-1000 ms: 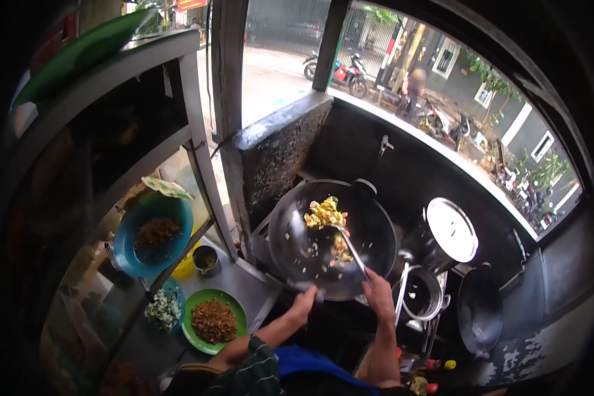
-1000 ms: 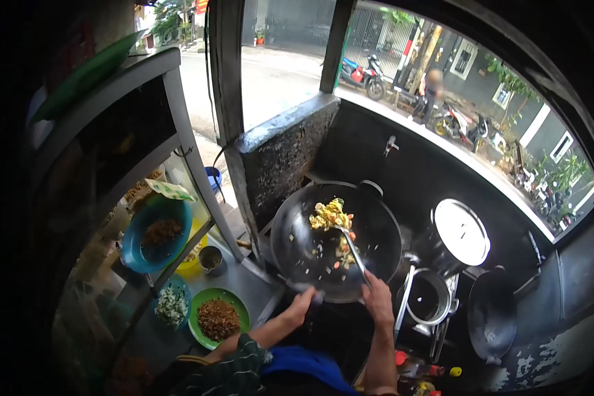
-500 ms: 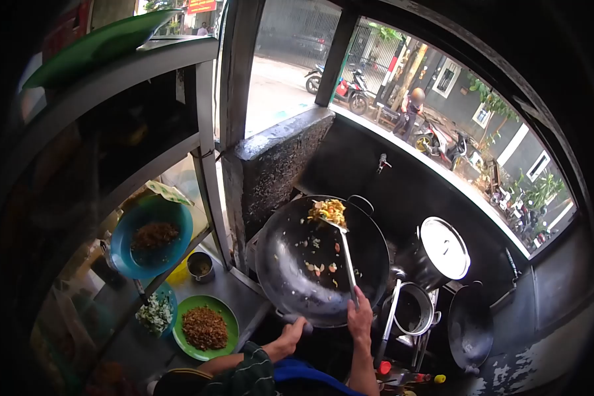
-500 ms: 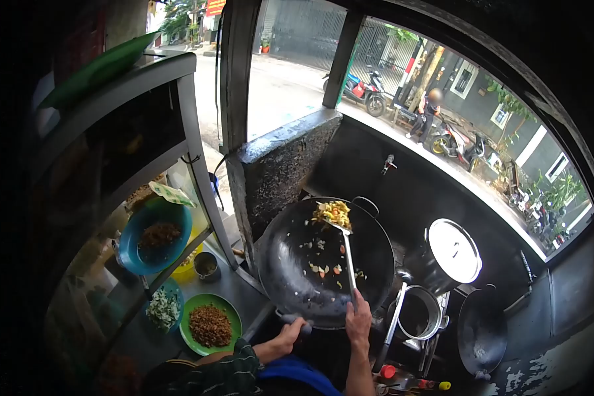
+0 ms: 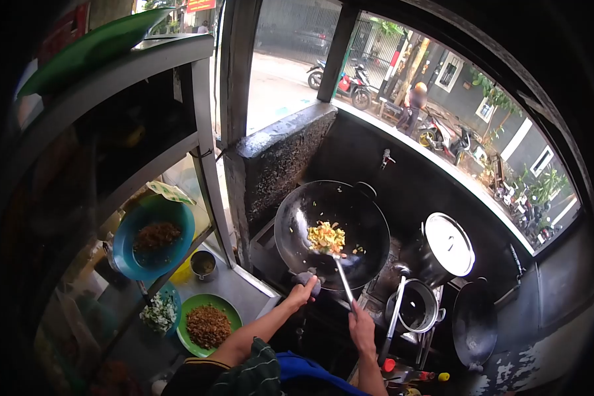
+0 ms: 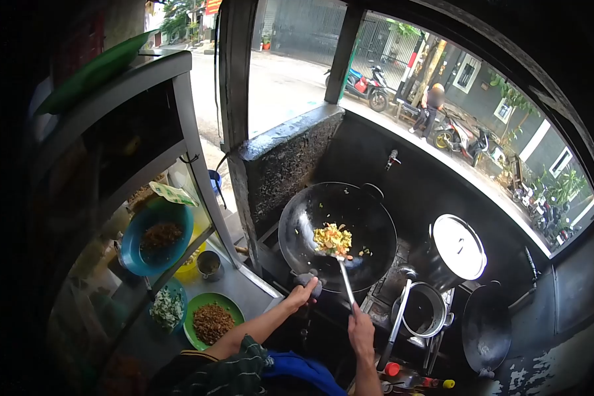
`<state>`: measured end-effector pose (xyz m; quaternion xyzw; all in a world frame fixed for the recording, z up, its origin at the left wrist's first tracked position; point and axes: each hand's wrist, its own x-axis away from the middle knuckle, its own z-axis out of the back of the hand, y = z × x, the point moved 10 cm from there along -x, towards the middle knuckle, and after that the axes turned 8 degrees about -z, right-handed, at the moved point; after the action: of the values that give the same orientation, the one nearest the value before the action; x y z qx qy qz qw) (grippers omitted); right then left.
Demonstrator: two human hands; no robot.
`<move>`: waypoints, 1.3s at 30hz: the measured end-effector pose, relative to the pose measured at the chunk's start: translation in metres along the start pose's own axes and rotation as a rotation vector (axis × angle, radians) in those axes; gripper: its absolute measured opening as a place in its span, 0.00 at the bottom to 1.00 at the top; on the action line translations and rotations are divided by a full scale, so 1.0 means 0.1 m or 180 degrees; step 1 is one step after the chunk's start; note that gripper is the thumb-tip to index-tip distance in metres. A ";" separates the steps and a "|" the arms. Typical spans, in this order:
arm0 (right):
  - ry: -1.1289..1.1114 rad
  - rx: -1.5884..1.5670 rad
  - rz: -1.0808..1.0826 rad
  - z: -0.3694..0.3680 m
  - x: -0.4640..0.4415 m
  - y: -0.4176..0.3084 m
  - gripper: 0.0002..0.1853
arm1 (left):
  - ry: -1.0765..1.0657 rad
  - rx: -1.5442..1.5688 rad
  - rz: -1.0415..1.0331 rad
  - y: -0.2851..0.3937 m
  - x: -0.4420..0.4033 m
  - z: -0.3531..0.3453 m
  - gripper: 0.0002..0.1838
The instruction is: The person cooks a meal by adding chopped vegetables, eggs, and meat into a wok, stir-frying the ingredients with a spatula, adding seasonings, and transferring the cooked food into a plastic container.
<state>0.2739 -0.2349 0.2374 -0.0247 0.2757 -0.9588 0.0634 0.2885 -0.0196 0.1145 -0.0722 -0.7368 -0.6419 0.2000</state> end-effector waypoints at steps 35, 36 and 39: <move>-0.0687 -0.1338 -0.0292 0.00 -0.68 -0.16 0.25 | 0.0150 0.0650 -0.0440 -0.04 1.41 0.58 0.16; -0.0215 -0.1235 -0.0308 0.04 -0.74 -0.09 0.25 | 0.0158 0.0555 -0.0607 -0.03 1.37 0.58 0.17; 0.0358 -0.1883 -0.0672 -0.16 -0.85 0.11 0.27 | 0.0246 0.0105 -0.0839 -0.04 1.11 0.63 0.21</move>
<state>0.3583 -0.2244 0.2173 -0.0175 0.5415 -0.8382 -0.0617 0.1737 0.0246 0.1476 0.0533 -0.7420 -0.6527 0.1433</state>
